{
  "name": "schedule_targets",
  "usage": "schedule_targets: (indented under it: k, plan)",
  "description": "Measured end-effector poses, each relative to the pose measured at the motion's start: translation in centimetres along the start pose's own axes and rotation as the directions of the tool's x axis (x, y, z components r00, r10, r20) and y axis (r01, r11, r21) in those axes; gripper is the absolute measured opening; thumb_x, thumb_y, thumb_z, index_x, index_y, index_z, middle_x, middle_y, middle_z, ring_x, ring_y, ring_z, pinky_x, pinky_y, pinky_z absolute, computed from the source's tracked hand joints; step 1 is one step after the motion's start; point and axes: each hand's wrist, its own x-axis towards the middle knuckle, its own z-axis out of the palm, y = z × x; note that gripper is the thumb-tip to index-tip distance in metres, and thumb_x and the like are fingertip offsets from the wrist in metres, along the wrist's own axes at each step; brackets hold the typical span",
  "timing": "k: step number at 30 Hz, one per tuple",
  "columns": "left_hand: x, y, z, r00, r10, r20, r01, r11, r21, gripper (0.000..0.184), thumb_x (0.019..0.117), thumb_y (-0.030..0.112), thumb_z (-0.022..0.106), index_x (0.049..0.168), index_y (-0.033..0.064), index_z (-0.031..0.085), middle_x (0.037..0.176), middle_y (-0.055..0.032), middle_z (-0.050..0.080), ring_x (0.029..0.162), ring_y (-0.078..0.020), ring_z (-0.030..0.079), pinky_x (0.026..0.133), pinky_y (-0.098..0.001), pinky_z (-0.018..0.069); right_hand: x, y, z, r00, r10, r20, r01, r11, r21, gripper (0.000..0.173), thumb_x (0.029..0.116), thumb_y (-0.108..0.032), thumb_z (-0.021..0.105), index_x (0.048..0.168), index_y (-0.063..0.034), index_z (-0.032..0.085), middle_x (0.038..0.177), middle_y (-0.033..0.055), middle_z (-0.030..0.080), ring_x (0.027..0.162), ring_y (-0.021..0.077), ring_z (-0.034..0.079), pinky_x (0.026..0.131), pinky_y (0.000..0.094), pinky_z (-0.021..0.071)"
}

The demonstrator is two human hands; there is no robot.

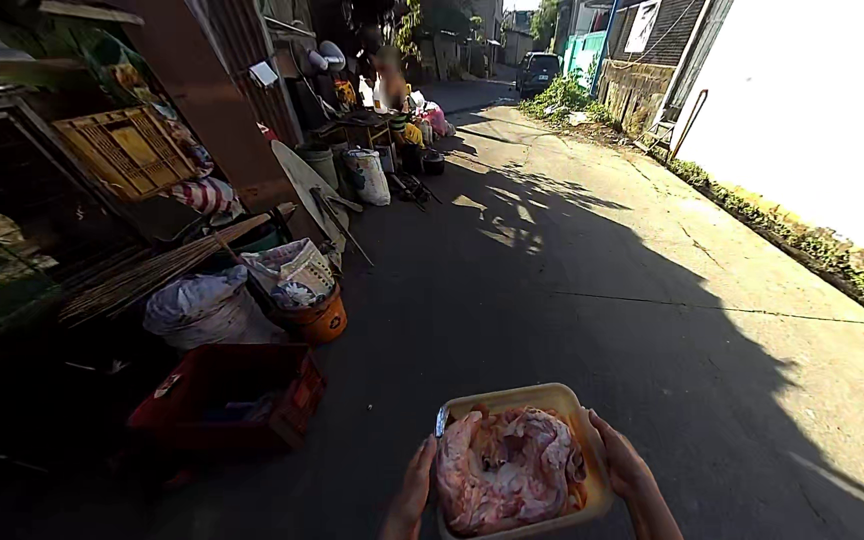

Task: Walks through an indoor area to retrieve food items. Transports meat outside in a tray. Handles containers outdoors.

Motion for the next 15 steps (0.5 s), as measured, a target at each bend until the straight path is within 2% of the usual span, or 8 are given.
schedule_targets:
  k: [6, 10, 12, 15]
  plan:
    - [19.7, 11.0, -0.4, 0.999, -0.016, 0.051, 0.017, 1.000, -0.002, 0.055, 0.1140, 0.037, 0.025, 0.148, -0.0010, 0.045, 0.140, -0.0253, 0.055, 0.126, -0.0310, 0.057, 0.105, -0.0483, 0.0471, 16.1, -10.0, 9.3, 0.999, 0.012, -0.042, -0.010, 0.999, 0.045, 0.052, 0.1118, -0.042, 0.032, 0.112, -0.0011, 0.064, 0.089, 0.0104, 0.069, 0.079, 0.0180, 0.068, 0.073, 0.0387, 0.0578]
    - [33.8, 17.3, -0.3, 0.999, 0.014, 0.032, -0.014, 1.000, -0.011, 0.054, 0.1139, 0.037, 0.026, 0.145, -0.0011, 0.048, 0.134, -0.0238, 0.059, 0.120, -0.0287, 0.060, 0.102, -0.0469, 0.0487, 28.6, -16.8, 16.0, 1.000, -0.014, 0.008, 0.013, 0.999, 0.045, 0.050, 0.1119, -0.040, 0.033, 0.117, -0.0003, 0.063, 0.092, 0.0114, 0.071, 0.081, 0.0182, 0.069, 0.074, 0.0380, 0.0590]
    - [40.0, 18.9, 0.5, 1.000, -0.011, 0.021, 0.012, 1.000, -0.024, 0.054, 0.1139, 0.037, 0.025, 0.146, -0.0015, 0.047, 0.135, -0.0244, 0.058, 0.121, -0.0295, 0.060, 0.102, -0.0475, 0.0484, 34.6, -19.4, 18.3, 1.000, -0.003, 0.021, 0.003, 1.000, 0.007, 0.049, 0.1120, -0.039, 0.033, 0.120, -0.0003, 0.062, 0.094, 0.0113, 0.070, 0.083, 0.0174, 0.069, 0.076, 0.0373, 0.0585]
    - [50.3, 24.5, 0.4, 0.999, 0.012, -0.036, -0.013, 1.000, -0.026, 0.056, 0.1137, 0.038, 0.024, 0.146, -0.0021, 0.047, 0.137, -0.0256, 0.057, 0.123, -0.0308, 0.058, 0.104, -0.0488, 0.0473, 44.5, -25.3, 24.3, 0.997, -0.053, 0.060, 0.053, 0.999, -0.006, 0.050, 0.1122, -0.038, 0.033, 0.121, 0.0004, 0.063, 0.097, 0.0116, 0.070, 0.085, 0.0169, 0.069, 0.078, 0.0371, 0.0584]
